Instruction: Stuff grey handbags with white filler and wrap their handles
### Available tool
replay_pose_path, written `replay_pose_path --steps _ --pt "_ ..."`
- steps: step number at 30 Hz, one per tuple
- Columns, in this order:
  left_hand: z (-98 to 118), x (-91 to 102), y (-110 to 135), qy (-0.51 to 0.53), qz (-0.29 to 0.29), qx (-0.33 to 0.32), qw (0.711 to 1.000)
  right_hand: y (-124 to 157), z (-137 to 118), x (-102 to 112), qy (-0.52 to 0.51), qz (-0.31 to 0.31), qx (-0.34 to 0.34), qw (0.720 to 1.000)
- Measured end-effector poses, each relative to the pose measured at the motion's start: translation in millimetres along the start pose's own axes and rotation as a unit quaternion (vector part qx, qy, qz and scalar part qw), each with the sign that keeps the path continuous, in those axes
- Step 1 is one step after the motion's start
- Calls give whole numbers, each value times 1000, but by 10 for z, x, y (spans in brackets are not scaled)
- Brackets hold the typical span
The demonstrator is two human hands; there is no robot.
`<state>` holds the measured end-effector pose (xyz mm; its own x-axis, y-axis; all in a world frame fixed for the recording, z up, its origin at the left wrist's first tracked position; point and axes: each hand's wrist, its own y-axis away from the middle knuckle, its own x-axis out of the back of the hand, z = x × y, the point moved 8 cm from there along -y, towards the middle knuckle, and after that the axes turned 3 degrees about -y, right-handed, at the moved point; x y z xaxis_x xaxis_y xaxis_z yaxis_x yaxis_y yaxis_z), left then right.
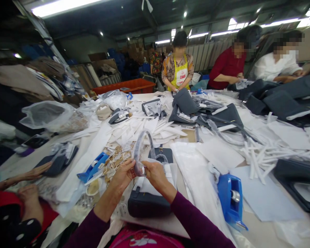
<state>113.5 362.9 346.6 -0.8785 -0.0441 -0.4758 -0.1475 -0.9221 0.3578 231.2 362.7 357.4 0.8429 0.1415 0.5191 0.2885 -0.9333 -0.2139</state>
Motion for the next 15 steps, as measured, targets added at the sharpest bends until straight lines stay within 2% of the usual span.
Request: replay_pose_path --steps 4,8,12,15 --pt "-54 -5 6 -11 -8 28 1000 -8 -124 60 145 -8 79 986" --pt "-91 -21 23 -28 -15 52 998 -29 -123 62 197 -38 126 971" --pt "-110 -113 42 -42 -35 36 998 -30 -144 157 111 -13 156 981" --pt "-51 -121 31 -30 -12 -31 999 22 -137 355 11 86 105 991"
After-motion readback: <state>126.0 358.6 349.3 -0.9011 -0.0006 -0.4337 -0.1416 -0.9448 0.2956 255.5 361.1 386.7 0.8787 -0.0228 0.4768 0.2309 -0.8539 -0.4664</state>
